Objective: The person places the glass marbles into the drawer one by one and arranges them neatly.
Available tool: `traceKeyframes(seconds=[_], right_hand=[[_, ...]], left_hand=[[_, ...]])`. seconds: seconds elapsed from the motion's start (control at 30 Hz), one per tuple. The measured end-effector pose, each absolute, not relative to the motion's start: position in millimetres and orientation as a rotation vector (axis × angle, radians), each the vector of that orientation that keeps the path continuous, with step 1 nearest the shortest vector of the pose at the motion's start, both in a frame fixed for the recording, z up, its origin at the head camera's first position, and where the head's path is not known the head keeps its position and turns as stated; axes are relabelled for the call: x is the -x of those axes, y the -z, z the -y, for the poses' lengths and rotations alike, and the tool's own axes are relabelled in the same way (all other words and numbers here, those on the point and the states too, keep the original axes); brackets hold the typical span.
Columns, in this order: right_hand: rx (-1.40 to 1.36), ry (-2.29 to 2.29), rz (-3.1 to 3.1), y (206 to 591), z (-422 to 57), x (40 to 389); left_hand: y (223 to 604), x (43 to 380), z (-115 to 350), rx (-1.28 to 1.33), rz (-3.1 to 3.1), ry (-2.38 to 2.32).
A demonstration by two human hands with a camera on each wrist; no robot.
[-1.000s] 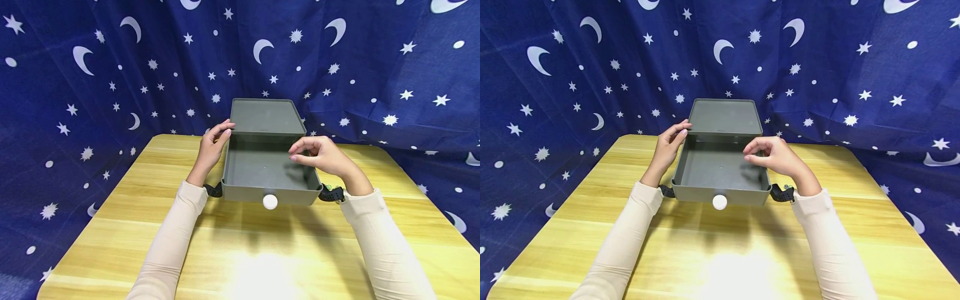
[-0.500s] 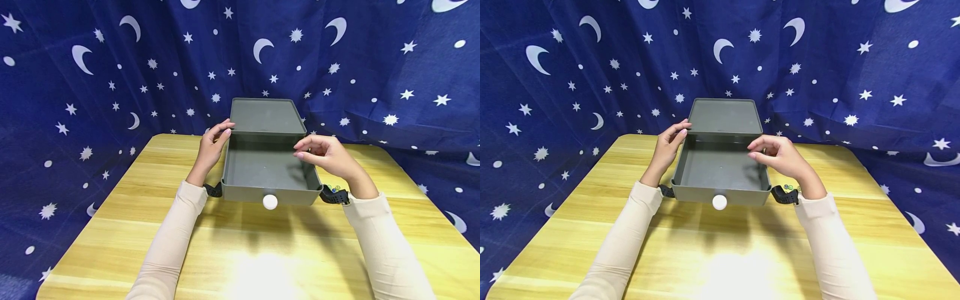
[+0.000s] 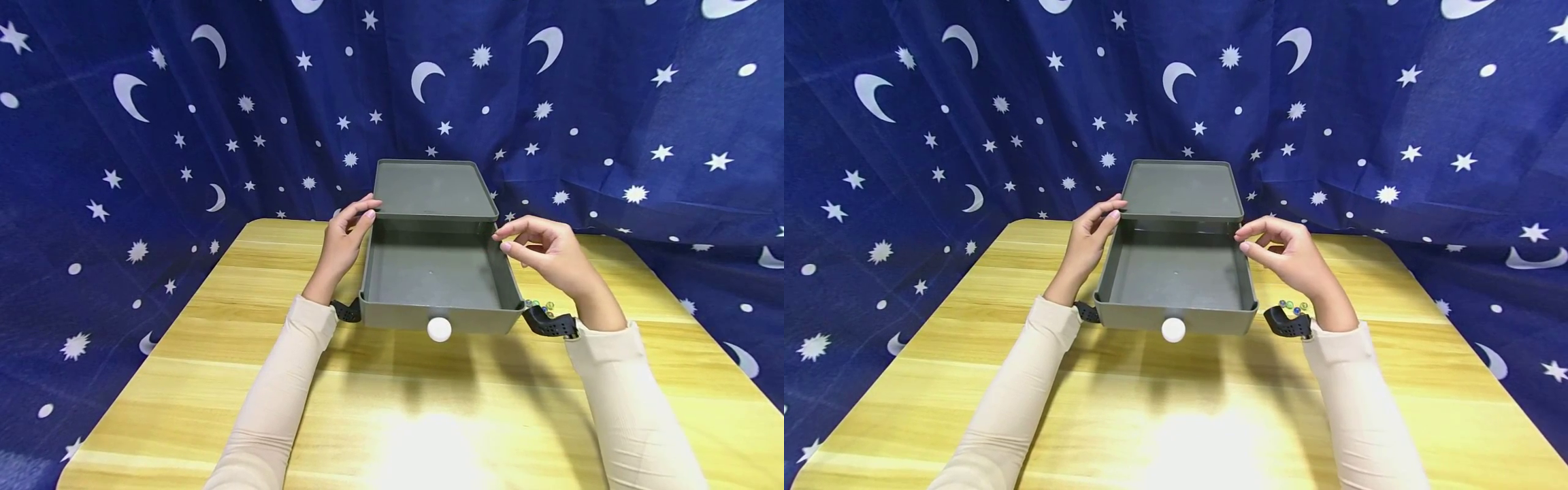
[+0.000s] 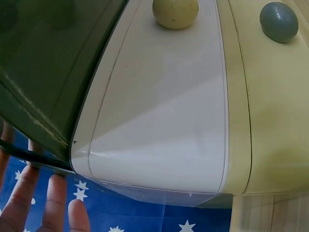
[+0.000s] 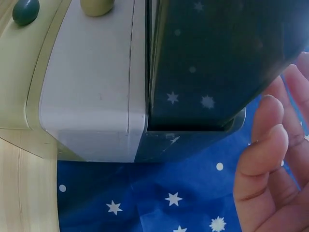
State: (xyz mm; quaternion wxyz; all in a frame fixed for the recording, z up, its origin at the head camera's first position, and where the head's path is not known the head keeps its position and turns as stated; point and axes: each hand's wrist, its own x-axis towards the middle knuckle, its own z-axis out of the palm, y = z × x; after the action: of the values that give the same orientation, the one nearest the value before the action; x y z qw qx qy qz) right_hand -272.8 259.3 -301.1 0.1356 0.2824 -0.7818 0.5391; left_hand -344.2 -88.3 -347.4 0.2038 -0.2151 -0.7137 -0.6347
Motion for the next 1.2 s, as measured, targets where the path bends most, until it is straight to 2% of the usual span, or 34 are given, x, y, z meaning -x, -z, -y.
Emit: traceKeyframes(seconds=[1.2], right_hand=[[-0.678,-1.731,2.110,328.5,-310.3,269.1]], left_hand=[[348.4,346.4,87.3,0.612,1.968,1.782]])
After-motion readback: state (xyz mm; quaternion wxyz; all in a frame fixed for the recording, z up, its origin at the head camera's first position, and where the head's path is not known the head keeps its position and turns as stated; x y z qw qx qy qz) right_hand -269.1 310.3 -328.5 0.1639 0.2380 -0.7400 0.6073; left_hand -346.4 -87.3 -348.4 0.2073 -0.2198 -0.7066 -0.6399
